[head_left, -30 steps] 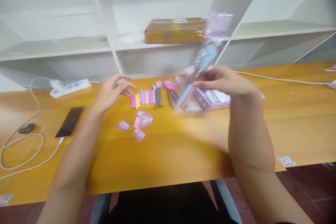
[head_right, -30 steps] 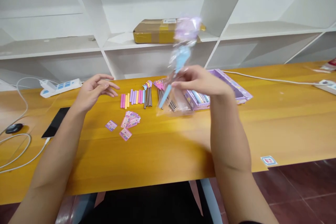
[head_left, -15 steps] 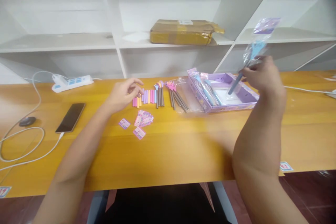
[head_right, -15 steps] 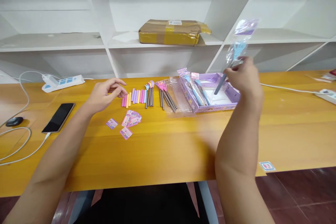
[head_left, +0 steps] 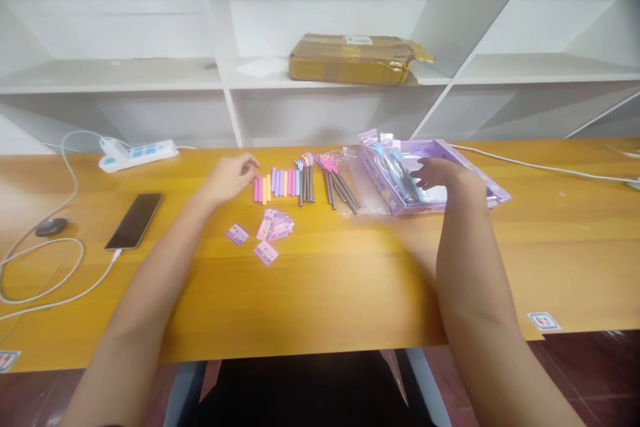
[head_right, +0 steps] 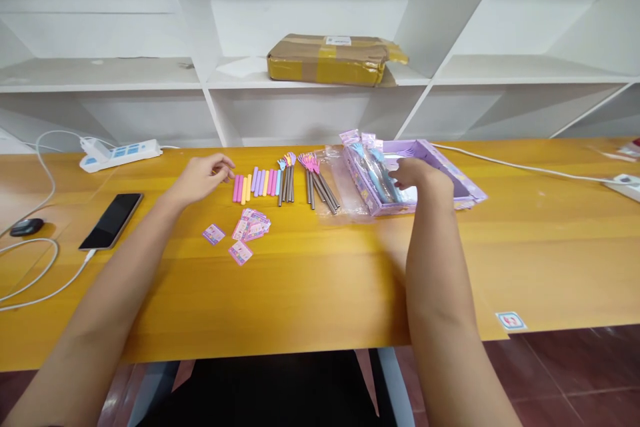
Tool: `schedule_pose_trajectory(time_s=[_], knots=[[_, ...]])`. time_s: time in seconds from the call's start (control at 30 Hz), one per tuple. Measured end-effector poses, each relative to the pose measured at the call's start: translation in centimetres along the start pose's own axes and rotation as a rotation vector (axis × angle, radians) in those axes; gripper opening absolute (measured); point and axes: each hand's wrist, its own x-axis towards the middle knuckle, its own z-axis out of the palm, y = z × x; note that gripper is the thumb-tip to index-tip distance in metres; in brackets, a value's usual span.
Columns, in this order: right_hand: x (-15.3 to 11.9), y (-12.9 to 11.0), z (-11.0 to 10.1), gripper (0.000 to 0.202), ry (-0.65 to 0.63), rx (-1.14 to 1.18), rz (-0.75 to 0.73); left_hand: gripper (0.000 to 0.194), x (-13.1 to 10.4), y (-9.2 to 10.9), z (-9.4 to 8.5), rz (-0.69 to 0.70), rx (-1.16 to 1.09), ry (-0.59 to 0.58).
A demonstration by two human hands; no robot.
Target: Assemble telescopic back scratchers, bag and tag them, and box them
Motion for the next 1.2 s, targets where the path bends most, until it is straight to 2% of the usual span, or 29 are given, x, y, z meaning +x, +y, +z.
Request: schedule_pose_trajectory(time_s=[0.07,0.13,0.27,0.33,0.43,0.53,0.6,0.73,0.87,0.93,1.03,1.1,1.2], knots=[[0.0,-0.8,-1.0,0.006,-0.019,-0.013,0.052,0.021,0.4,-1.4,0.5,-0.024,0.075,-0.012],[-0.3,-2.3,-1.8,0.021,0.005,-0.016,0.071,0.018,0.7,-2.7,1.2,-0.045,0.125,-0.009],[-1.1,-6.5,-2.0,0.033,0.069,-0.038,-0.041,0.019,0.8,-4.5,3.2,-0.075,0.170,-0.010],[-1.4,-8.7,-1.0,0.031,0.018,-0.057,-0.108,0.023,0.7,-4.8,4.3,-0.091,0.205,-0.020],[-1.5,-11.5,1.7,0.026,-0.133,-0.109,-0.196,0.025,0.5,-4.7,5.6,-0.121,0.274,-0.037],[-1.5,-13.4,4.7,0.026,-0.252,-0.163,-0.216,0.026,0.4,-4.3,6.5,-0.152,0.341,-0.037],[-1.6,-14.2,6.3,0.032,-0.303,-0.193,-0.205,0.029,0.5,-4.1,6.8,-0.170,0.375,-0.038],[-1.9,-14.7,7.7,0.043,-0.330,-0.231,-0.189,0.030,0.7,-4.0,6.8,-0.198,0.411,-0.053],[-2.0,-14.9,8.3,0.037,-0.313,-0.221,-0.196,0.032,1.1,-4.3,6.4,-0.231,0.438,-0.064],[-2.0,-15.0,8.6,0.033,-0.295,-0.195,-0.195,0.027,1.2,-4.4,6.0,-0.244,0.450,-0.073],[-1.9,-15.0,8.8,0.025,-0.266,-0.118,-0.180,0.006,1.2,-4.6,5.0,-0.233,0.463,-0.089],[-1.9,-14.9,8.5,0.021,-0.225,-0.029,-0.173,0.012,1.2,-4.6,4.0,-0.210,0.477,-0.081],[-1.8,-14.7,7.5,0.025,-0.122,0.158,-0.179,0.019,1.2,-3.9,2.4,-0.151,0.485,-0.048]])
